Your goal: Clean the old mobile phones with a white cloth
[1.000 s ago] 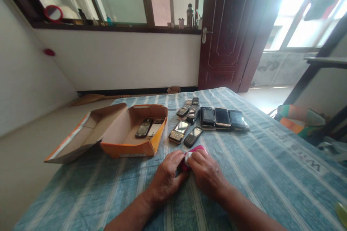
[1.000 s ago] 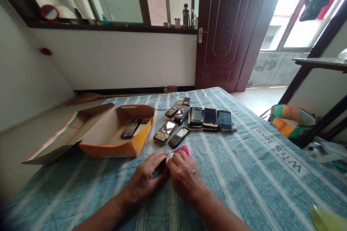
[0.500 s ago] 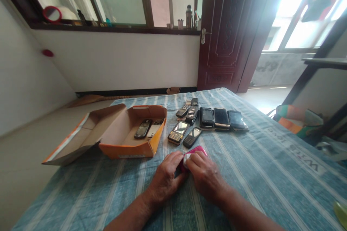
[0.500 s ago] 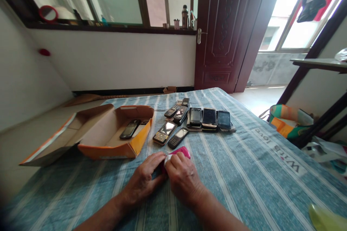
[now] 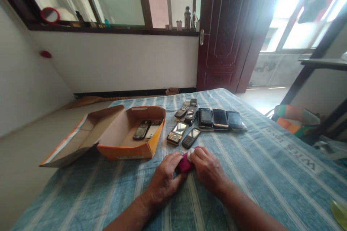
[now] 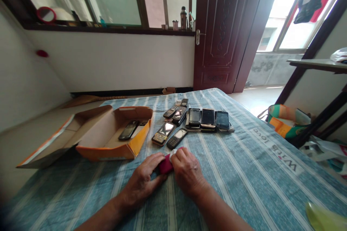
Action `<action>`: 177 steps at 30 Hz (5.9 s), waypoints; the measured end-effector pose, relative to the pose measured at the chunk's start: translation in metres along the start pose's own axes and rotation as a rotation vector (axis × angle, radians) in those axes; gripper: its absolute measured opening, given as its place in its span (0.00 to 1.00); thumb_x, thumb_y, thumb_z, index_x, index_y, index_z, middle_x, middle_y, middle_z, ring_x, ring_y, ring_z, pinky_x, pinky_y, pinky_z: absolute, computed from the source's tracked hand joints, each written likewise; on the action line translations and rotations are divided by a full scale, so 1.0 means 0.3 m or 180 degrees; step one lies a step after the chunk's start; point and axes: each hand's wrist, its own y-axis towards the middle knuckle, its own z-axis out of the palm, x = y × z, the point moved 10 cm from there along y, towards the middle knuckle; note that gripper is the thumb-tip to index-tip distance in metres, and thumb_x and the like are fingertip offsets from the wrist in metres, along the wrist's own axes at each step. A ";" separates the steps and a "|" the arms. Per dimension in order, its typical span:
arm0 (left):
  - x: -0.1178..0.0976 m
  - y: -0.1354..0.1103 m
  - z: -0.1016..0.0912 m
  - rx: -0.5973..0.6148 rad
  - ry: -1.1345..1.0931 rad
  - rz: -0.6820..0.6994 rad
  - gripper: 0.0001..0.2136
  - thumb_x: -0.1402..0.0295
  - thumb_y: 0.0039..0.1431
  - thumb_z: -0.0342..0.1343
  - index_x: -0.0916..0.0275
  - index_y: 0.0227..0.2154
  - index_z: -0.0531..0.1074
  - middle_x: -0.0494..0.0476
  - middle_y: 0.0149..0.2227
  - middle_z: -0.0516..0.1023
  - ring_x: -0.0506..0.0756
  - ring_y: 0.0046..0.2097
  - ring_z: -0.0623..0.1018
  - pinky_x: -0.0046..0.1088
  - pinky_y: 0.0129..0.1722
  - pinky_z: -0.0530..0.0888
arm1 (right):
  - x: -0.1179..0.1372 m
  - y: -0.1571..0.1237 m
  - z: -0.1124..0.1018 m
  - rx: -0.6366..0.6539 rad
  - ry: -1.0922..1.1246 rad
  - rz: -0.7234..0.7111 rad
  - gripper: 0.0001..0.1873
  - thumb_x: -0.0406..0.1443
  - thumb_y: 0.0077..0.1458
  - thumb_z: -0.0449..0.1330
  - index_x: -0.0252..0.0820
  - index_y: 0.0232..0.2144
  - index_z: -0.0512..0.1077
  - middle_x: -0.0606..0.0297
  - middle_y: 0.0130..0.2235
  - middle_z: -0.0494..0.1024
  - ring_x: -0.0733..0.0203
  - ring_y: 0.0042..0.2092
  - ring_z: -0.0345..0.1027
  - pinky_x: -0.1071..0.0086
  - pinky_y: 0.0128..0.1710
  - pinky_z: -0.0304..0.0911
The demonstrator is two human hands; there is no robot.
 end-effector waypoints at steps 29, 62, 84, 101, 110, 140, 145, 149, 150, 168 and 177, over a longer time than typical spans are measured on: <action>0.055 0.009 -0.026 -0.0100 0.0479 0.0216 0.17 0.59 0.55 0.59 0.58 0.47 0.73 0.59 0.48 0.80 0.60 0.49 0.80 0.34 0.50 0.77 | 0.068 0.039 0.026 0.0034 -0.0178 -0.0178 0.04 0.29 0.58 0.57 0.39 0.31 0.70 0.61 0.32 0.71 0.56 0.35 0.60 0.64 0.30 0.56; 0.014 0.006 -0.016 -0.0014 0.0161 0.0058 0.17 0.67 0.53 0.59 0.60 0.47 0.72 0.61 0.48 0.79 0.61 0.50 0.78 0.39 0.52 0.75 | 0.026 0.017 0.005 0.0036 -0.0144 -0.0092 0.08 0.26 0.56 0.56 0.41 0.27 0.69 0.62 0.32 0.70 0.57 0.37 0.60 0.66 0.33 0.56; 0.018 -0.004 0.000 -0.0022 0.0081 0.0012 0.17 0.70 0.53 0.60 0.62 0.47 0.72 0.63 0.48 0.78 0.61 0.51 0.77 0.41 0.52 0.75 | 0.020 0.006 0.018 0.0181 -0.0105 -0.0010 0.06 0.26 0.55 0.59 0.40 0.29 0.70 0.62 0.33 0.71 0.57 0.38 0.61 0.67 0.35 0.55; 0.008 -0.003 -0.016 -0.0200 0.0164 -0.0007 0.14 0.64 0.58 0.58 0.64 0.46 0.73 0.64 0.47 0.78 0.61 0.49 0.78 0.39 0.50 0.77 | -0.012 0.008 -0.010 0.0030 -0.0137 0.0073 0.06 0.26 0.55 0.58 0.40 0.28 0.70 0.62 0.32 0.71 0.57 0.37 0.60 0.67 0.36 0.55; -0.011 0.003 -0.023 -0.0290 0.0274 0.0144 0.12 0.66 0.59 0.55 0.64 0.44 0.72 0.65 0.46 0.78 0.60 0.48 0.78 0.38 0.48 0.77 | 0.086 0.000 0.005 0.0050 0.0107 -0.0309 0.07 0.27 0.57 0.55 0.39 0.30 0.69 0.63 0.32 0.70 0.58 0.36 0.60 0.67 0.35 0.55; 0.027 -0.011 -0.003 -0.0272 0.0053 -0.0124 0.20 0.71 0.55 0.57 0.63 0.52 0.67 0.63 0.46 0.78 0.60 0.47 0.78 0.38 0.46 0.78 | 0.095 -0.009 -0.001 -0.0010 0.0280 -0.0408 0.10 0.27 0.60 0.51 0.40 0.30 0.69 0.62 0.32 0.70 0.58 0.36 0.60 0.67 0.35 0.57; 0.030 -0.014 0.003 -0.0259 0.0081 -0.0320 0.25 0.71 0.53 0.59 0.63 0.55 0.64 0.62 0.46 0.78 0.60 0.48 0.78 0.39 0.47 0.77 | 0.023 -0.003 -0.022 -0.0096 0.0171 -0.0150 0.09 0.25 0.57 0.52 0.40 0.29 0.69 0.61 0.32 0.70 0.58 0.37 0.60 0.68 0.36 0.58; -0.001 -0.025 -0.001 -0.0368 0.0259 -0.0002 0.29 0.70 0.54 0.60 0.65 0.59 0.59 0.66 0.49 0.75 0.61 0.51 0.77 0.42 0.51 0.76 | 0.041 -0.002 -0.056 -0.0274 0.0297 -0.0198 0.12 0.26 0.60 0.49 0.40 0.30 0.70 0.61 0.32 0.70 0.58 0.38 0.61 0.68 0.38 0.59; -0.015 -0.029 -0.002 -0.0399 0.0331 0.0125 0.30 0.69 0.55 0.59 0.66 0.60 0.58 0.68 0.51 0.74 0.62 0.53 0.75 0.44 0.51 0.75 | 0.057 -0.002 -0.062 -0.0290 0.0347 -0.0249 0.12 0.26 0.61 0.49 0.40 0.30 0.70 0.61 0.32 0.70 0.59 0.37 0.61 0.68 0.38 0.59; -0.157 -0.067 0.019 -0.0597 0.1011 0.1007 0.29 0.74 0.65 0.46 0.64 0.66 0.45 0.72 0.57 0.67 0.62 0.55 0.72 0.42 0.52 0.75 | -0.004 0.032 -0.105 -0.0021 -0.0013 0.0268 0.10 0.26 0.57 0.55 0.42 0.25 0.68 0.64 0.30 0.71 0.59 0.35 0.61 0.68 0.32 0.53; -0.169 -0.076 0.018 -0.0585 0.1053 0.1088 0.27 0.77 0.65 0.44 0.65 0.66 0.47 0.71 0.55 0.70 0.62 0.55 0.73 0.45 0.53 0.74 | -0.087 0.035 -0.138 -0.0034 -0.0599 0.0606 0.12 0.25 0.53 0.56 0.44 0.21 0.67 0.63 0.26 0.69 0.57 0.33 0.61 0.67 0.29 0.50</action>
